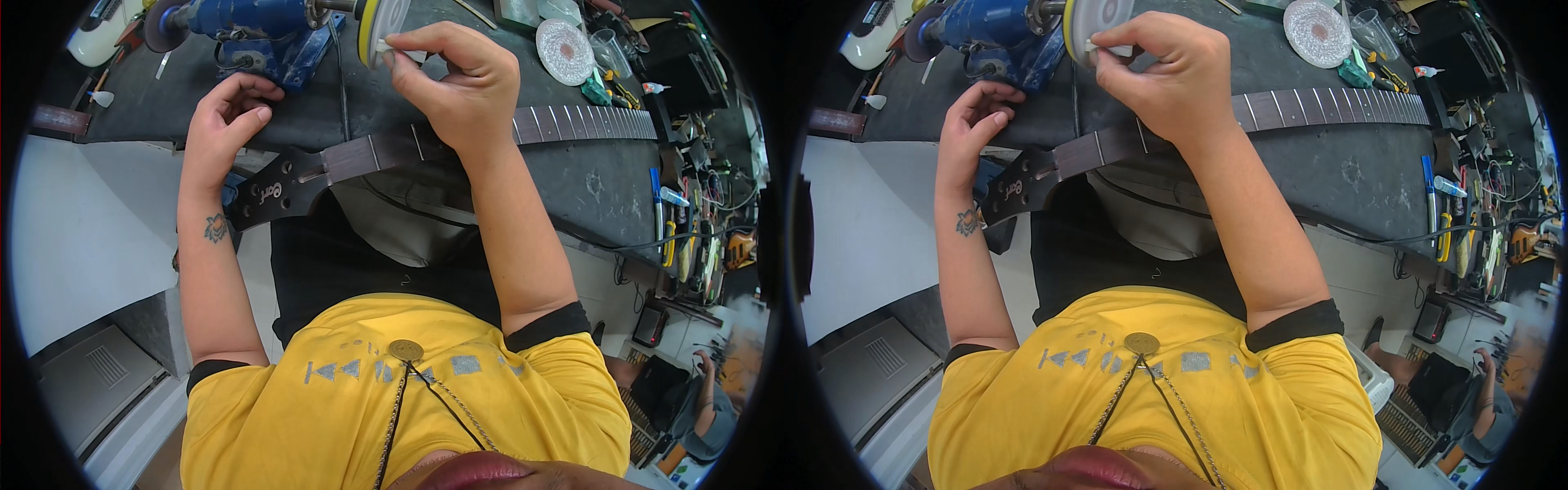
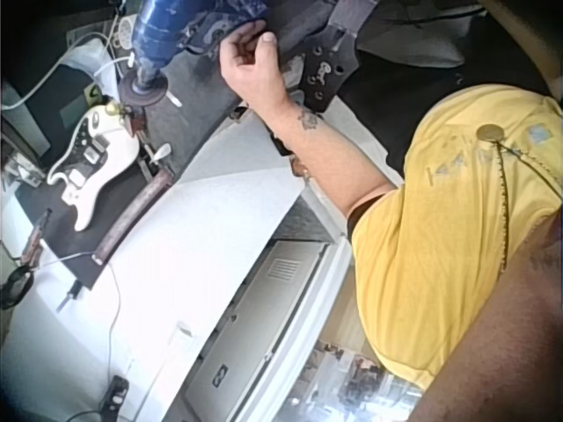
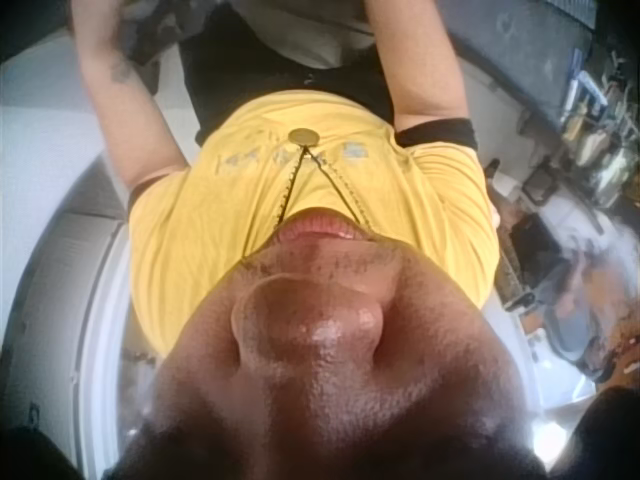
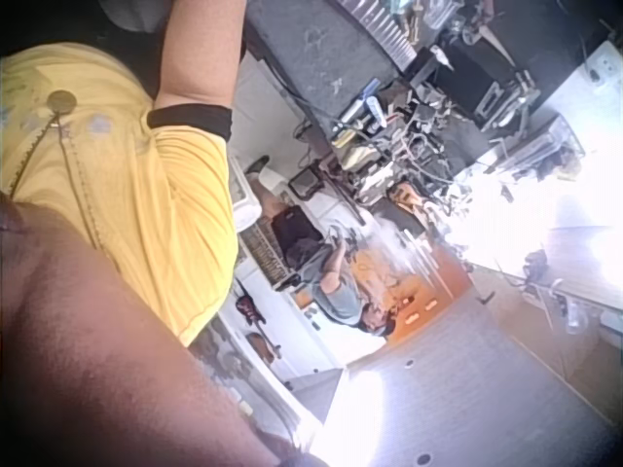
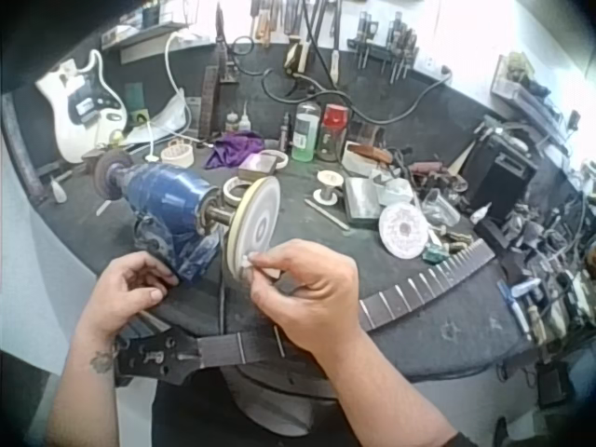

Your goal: The person places a nut onto the end of a guitar neck and then uses a polishing wheel to polish a small white component before returning it to the guitar neck.

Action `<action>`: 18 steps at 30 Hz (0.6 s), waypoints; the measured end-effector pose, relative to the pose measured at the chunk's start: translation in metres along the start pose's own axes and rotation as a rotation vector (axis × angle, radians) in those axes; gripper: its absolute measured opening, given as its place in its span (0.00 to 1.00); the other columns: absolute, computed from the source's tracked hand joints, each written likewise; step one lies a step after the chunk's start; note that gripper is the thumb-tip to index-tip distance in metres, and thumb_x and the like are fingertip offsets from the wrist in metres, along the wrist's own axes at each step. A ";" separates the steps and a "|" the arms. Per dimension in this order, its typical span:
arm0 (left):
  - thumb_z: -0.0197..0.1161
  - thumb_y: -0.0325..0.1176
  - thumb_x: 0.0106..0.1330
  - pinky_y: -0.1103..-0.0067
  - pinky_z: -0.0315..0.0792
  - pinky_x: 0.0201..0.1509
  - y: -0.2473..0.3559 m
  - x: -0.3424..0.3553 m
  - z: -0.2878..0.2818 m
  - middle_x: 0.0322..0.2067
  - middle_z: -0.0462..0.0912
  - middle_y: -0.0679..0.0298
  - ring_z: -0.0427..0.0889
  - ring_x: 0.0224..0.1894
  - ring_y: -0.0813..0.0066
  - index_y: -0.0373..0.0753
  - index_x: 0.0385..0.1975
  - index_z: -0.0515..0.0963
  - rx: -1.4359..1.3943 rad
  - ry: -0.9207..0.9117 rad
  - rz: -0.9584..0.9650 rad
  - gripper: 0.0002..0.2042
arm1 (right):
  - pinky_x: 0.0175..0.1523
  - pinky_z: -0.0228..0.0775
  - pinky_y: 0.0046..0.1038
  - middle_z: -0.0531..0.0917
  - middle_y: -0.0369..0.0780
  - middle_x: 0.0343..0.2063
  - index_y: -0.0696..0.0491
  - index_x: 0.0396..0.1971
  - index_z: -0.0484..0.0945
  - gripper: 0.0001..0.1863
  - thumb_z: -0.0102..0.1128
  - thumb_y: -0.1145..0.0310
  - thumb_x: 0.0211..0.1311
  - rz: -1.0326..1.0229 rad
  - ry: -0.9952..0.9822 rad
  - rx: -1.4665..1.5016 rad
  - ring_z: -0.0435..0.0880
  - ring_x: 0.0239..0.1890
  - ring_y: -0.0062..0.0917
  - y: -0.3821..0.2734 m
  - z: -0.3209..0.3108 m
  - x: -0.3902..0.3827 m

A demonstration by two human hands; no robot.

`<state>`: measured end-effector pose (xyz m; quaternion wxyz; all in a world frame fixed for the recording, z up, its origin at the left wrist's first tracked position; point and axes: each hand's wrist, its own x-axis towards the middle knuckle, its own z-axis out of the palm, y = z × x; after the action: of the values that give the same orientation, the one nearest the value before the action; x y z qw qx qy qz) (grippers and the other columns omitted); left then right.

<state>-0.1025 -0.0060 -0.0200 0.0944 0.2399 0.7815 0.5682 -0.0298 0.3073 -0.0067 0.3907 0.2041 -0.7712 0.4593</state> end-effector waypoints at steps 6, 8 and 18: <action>0.68 0.34 0.67 0.77 0.76 0.62 0.001 0.000 0.000 0.53 0.90 0.58 0.83 0.50 0.77 0.31 0.56 0.83 0.004 0.001 -0.008 0.20 | 0.44 0.80 0.19 0.94 0.37 0.34 0.60 0.38 0.93 0.07 0.77 0.82 0.59 -0.005 0.002 -0.003 0.91 0.37 0.17 0.001 0.000 0.000; 0.68 0.34 0.67 0.77 0.76 0.63 0.000 -0.001 0.000 0.53 0.90 0.58 0.83 0.50 0.77 0.31 0.56 0.83 0.004 -0.001 -0.009 0.20 | 0.44 0.80 0.19 0.94 0.37 0.34 0.60 0.38 0.93 0.07 0.77 0.82 0.59 -0.007 0.001 -0.005 0.91 0.37 0.17 -0.001 0.000 0.000; 0.69 0.34 0.67 0.78 0.76 0.62 0.001 0.000 0.000 0.54 0.90 0.58 0.83 0.50 0.77 0.32 0.56 0.83 0.003 -0.002 -0.001 0.20 | 0.29 0.75 0.21 0.91 0.38 0.28 0.56 0.33 0.93 0.07 0.78 0.78 0.53 -0.087 0.061 0.061 0.88 0.26 0.21 0.006 0.006 0.001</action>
<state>-0.1022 -0.0065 -0.0194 0.0949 0.2402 0.7824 0.5666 -0.0374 0.3050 -0.0106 0.4273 0.2352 -0.7349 0.4711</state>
